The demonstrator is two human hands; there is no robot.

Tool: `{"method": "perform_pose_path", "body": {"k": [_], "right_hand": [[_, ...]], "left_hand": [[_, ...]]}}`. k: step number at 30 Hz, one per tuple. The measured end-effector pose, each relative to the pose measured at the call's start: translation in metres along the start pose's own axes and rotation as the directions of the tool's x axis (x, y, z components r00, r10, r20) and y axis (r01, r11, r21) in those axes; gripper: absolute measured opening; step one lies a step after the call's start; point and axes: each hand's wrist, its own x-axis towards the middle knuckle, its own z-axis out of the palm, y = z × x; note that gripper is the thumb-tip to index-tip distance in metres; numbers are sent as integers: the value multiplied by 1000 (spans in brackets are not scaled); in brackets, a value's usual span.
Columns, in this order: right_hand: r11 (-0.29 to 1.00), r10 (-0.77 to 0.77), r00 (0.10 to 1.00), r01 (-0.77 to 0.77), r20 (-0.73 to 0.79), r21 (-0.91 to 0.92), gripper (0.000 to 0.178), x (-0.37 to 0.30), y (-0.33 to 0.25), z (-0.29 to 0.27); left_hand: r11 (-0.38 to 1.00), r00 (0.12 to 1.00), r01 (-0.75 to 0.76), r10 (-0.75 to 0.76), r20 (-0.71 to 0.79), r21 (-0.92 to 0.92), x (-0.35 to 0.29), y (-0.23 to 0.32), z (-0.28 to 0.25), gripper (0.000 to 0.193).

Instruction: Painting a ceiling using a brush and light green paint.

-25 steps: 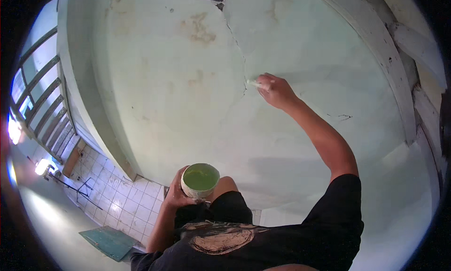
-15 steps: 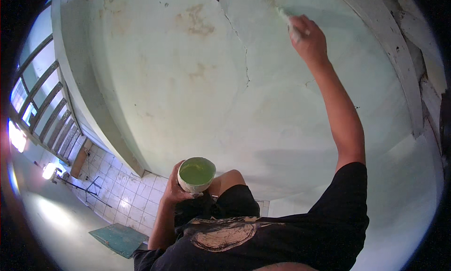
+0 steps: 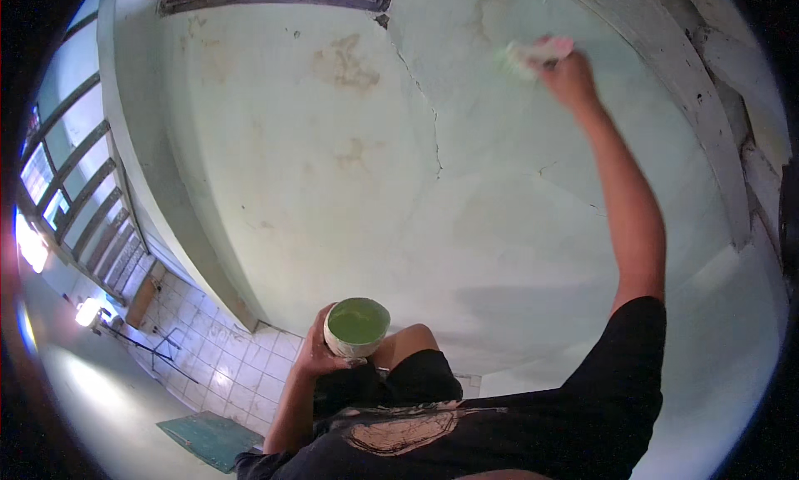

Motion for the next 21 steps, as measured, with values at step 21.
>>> {"method": "perform_pose_path", "body": {"k": [21], "right_hand": [[772,333,943,-280,12,570,27,-355,-112,144]], "left_hand": [[1000,999,-4,4,41,-11,-5,-14,14,100]]}}
